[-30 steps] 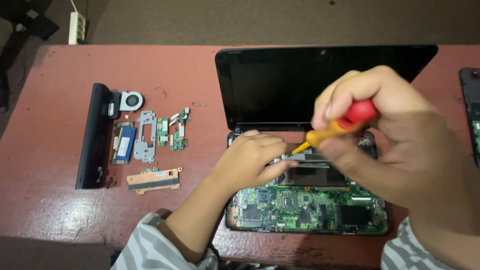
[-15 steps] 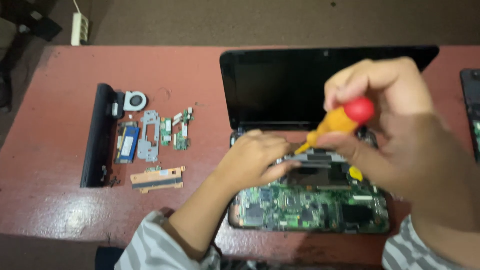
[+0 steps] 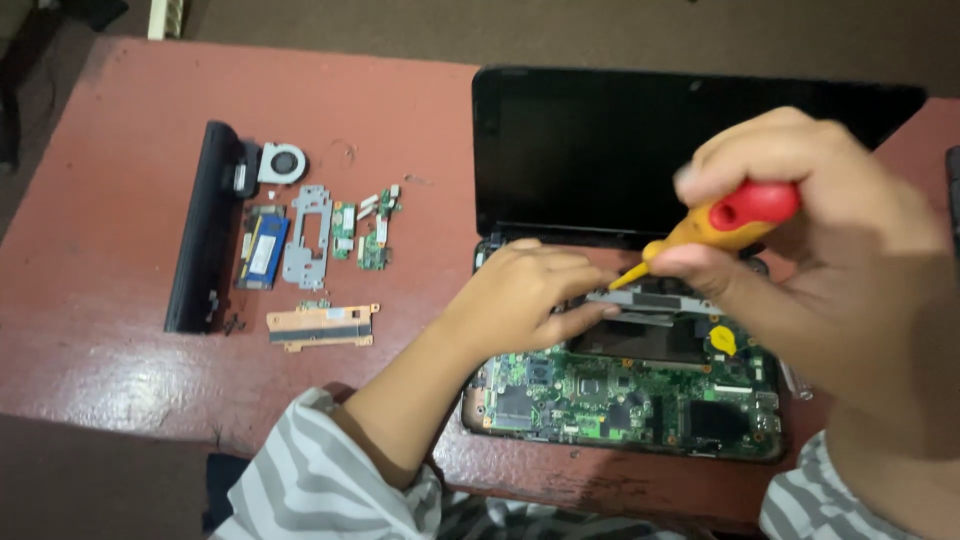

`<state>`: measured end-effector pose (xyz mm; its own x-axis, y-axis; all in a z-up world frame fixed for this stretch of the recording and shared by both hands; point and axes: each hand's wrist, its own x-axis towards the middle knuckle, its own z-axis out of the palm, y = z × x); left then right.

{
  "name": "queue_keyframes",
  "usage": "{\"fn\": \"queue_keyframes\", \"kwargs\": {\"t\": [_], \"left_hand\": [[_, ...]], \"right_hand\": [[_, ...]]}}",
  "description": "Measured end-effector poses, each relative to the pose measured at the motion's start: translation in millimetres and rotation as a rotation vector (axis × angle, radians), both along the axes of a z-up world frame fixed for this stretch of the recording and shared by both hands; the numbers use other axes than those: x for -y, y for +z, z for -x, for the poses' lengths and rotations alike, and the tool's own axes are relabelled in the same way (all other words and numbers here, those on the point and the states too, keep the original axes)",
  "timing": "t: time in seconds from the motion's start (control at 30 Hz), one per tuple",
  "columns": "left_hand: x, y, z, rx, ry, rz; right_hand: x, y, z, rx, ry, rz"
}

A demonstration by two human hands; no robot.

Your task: Removing a hard drive from a laptop using a screwdriver

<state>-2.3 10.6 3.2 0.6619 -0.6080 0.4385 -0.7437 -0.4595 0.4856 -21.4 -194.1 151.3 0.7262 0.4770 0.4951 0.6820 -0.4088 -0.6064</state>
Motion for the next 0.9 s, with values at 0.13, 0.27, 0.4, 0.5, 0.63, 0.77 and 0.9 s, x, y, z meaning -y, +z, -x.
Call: {"fn": "queue_keyframes", "kwargs": {"t": [0.13,0.27,0.4,0.5,0.63,0.77,0.9], "left_hand": [[-1.2,-2.7,2.3,0.023,-0.002,0.028],[-0.3,-2.3,0.9,0.020,-0.013,0.022],[1.9,-5.7,2.0,0.015,0.007,0.011],[3.6,-0.3,2.3,0.032,0.015,0.042],[6.7,-2.6,3.4,0.040,0.061,0.030],[11.2,-1.8,2.3,0.069,0.061,0.011],[14.0,7.1,3.7,0.022,0.008,0.102]], "right_hand": [[-6.4,2.9,6.2,-0.199,-0.045,-0.065],[7.3,-8.3,9.7,-0.218,-0.057,-0.163],[43.6,-56.1,-3.6,-0.257,-0.156,-0.364],[72.4,-82.2,-19.0,-0.325,-0.151,-0.599],[77.2,-90.4,-26.2,-0.415,-0.243,-0.806],[79.9,-104.7,-30.0,-0.406,-0.157,-0.822],[74.0,-110.5,-26.3,-0.327,-0.092,-0.706]]}}
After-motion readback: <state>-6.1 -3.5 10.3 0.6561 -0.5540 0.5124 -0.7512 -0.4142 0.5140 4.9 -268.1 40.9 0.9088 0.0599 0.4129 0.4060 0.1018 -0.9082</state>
